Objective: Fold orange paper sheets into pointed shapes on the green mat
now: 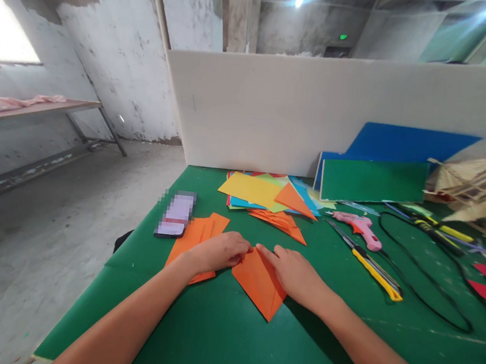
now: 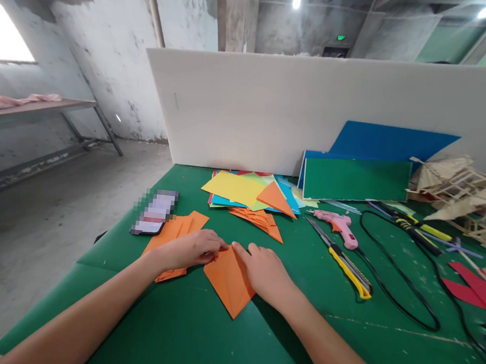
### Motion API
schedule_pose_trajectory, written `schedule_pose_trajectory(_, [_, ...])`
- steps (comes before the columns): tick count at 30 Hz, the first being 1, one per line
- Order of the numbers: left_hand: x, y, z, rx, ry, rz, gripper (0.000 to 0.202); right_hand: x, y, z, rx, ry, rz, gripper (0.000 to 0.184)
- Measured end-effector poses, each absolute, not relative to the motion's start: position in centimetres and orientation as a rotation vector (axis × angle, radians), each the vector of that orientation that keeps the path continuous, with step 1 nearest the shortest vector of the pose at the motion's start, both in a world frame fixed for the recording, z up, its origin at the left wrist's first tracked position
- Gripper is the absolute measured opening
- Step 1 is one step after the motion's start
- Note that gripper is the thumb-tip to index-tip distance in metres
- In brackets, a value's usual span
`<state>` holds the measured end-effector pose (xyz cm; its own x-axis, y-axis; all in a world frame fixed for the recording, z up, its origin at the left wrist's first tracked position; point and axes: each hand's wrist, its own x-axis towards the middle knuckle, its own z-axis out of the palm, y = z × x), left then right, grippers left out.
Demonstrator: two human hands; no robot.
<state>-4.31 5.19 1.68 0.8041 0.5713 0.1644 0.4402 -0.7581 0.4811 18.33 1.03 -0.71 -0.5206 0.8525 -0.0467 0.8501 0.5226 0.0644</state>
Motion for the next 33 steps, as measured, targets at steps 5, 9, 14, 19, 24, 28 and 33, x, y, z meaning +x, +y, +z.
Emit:
schedule_pose_trajectory(5, [-4.3, 5.0, 1.8, 2.574, 0.761, 0.411, 0.024, 18.1, 1.0, -0.5, 1.522, 2.651, 0.055, 0.063])
schedule_pose_trajectory(9, [-4.4, 4.8, 1.8, 2.57, 0.768, 0.425, 0.022, 18.2, 1.1, -0.7, 1.525, 2.667, 0.045, 0.064])
schedule_pose_trajectory(14, [-4.5, 4.7, 1.8, 2.655, 0.735, 0.382, 0.021, 18.2, 1.0, -0.7, 1.557, 2.725, -0.016, 0.058])
schedule_pose_trajectory(19, [-4.7, 5.0, 1.4, 2.679, 0.695, 0.455, 0.02, 18.2, 1.0, -0.6, 1.571, 2.716, -0.068, 0.055])
schedule_pose_trajectory(24, [-5.2, 4.6, 1.8, 2.731, 0.737, 0.454, 0.014, 18.1, 0.9, -0.3, 1.56, 2.706, -0.087, 0.057])
schedule_pose_trajectory(28, [-5.5, 4.1, 2.6, 2.791, 0.849, 0.402, 0.019, 18.1, 0.8, -0.2, 1.543, 2.696, -0.056, 0.058])
schedule_pose_trajectory(33, [-4.9, 4.0, 2.5, 2.871, 0.978, 0.304, 0.021, 18.1, 0.8, -0.3, 1.548, 2.698, -0.022, 0.058])
